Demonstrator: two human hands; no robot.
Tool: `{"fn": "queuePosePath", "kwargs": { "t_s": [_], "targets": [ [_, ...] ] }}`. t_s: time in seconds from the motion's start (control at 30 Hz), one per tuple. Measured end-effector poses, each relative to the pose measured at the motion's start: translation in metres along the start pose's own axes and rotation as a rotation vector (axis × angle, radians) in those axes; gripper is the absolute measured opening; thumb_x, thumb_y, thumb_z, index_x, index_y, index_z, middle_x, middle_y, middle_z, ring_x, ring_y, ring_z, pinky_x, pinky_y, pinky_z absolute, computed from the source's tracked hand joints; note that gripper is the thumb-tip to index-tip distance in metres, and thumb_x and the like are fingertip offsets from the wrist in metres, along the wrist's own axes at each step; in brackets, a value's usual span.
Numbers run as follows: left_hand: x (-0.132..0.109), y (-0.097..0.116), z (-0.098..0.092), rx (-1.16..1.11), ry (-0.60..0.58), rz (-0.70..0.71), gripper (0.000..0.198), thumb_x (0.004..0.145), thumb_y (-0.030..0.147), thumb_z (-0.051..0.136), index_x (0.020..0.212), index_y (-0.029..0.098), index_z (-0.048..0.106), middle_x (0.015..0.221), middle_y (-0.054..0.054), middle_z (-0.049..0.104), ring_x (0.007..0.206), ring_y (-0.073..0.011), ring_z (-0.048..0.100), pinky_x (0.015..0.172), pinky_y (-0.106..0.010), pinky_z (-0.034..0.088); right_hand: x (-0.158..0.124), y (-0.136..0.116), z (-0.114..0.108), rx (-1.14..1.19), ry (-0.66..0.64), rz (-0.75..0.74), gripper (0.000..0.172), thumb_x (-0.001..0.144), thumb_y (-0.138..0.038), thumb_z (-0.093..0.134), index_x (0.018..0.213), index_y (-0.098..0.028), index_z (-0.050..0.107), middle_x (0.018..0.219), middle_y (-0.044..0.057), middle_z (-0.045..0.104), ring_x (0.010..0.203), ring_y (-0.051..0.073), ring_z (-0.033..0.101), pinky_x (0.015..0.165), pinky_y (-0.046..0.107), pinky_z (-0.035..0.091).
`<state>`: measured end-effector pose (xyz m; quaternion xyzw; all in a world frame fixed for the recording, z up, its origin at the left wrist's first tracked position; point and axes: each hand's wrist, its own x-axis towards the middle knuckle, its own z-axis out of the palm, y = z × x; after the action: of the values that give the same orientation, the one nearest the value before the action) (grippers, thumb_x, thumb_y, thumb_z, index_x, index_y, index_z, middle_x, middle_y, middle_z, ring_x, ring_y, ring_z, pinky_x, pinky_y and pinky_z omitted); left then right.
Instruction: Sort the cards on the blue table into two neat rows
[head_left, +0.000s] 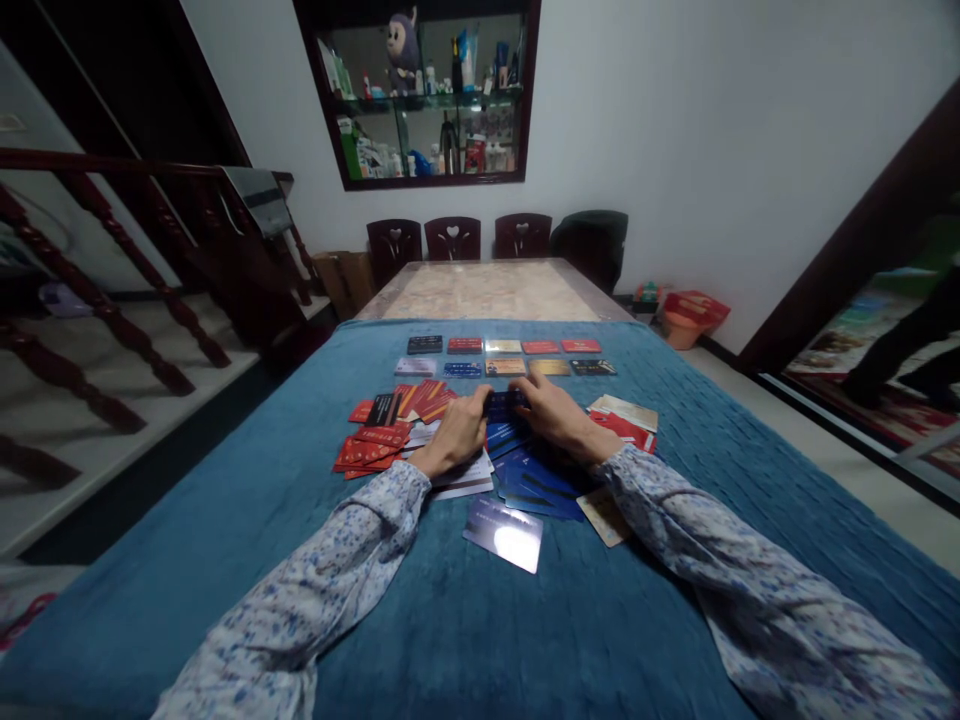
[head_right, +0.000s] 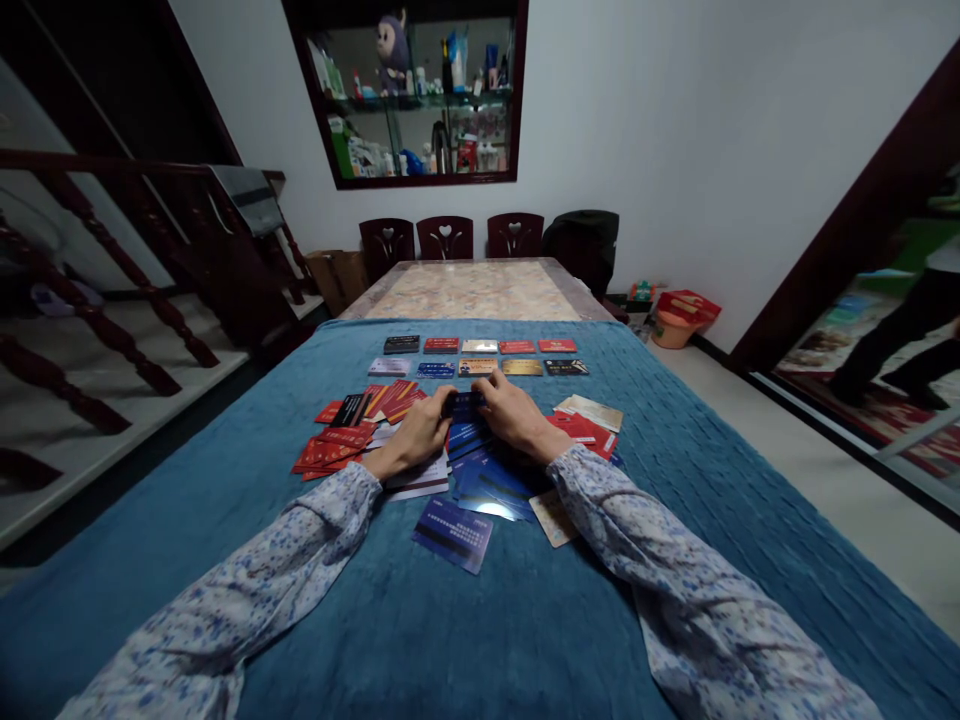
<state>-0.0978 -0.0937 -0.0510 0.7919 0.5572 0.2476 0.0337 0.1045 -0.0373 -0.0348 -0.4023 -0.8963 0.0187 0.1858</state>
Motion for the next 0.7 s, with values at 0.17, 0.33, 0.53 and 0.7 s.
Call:
{"fn": "queuePosePath", "kwargs": {
  "t_s": [0.17,0.33,0.53,0.7],
  "targets": [
    [0.001,0.000,-0.001,-0.007,-0.025,-0.028,0.049,0.087,0.006,0.048,0.135,0.015,0.050,0.111,-0.013,0.072,0.104,-0.0267,0.068,0.097,-0.044,0.052,0.003,0.013,0.012,0.103,0.040,-0.071,0.057,0.075,-0.007,0.068,0.130,-0.020,0.059,0.124,0.011,0.053,0.104,0.023,0.062,0.094,0.035,0.050],
    [0.003,-0.003,0.000,-0.041,-0.017,-0.021,0.049,0.087,0.009,0.051,0.136,0.013,0.050,0.121,-0.017,0.070,0.114,-0.0291,0.065,0.102,-0.048,0.051,0.007,0.024,0.021,0.154,0.056,-0.112,0.068,0.066,-0.004,0.067,0.132,-0.017,0.058,0.125,0.012,0.050,0.109,0.025,0.059,0.096,0.038,0.051],
    [0.004,-0.004,0.000,-0.039,-0.003,-0.004,0.049,0.085,0.014,0.059,0.133,0.015,0.053,0.123,-0.016,0.068,0.119,-0.0312,0.062,0.106,-0.051,0.049,0.010,0.032,0.026,0.159,0.066,-0.115,0.070,0.064,-0.005,0.068,0.132,-0.017,0.058,0.122,0.012,0.053,0.111,0.027,0.057,0.100,0.042,0.050],
    [0.004,-0.004,-0.003,-0.024,-0.020,-0.011,0.050,0.084,0.017,0.061,0.133,0.011,0.054,0.122,-0.019,0.066,0.119,-0.0328,0.060,0.106,-0.052,0.048,0.008,0.031,0.021,0.125,0.042,-0.107,0.056,0.069,-0.010,0.071,0.124,-0.016,0.063,0.119,0.013,0.056,0.110,0.028,0.057,0.099,0.042,0.050]
  ]
}}
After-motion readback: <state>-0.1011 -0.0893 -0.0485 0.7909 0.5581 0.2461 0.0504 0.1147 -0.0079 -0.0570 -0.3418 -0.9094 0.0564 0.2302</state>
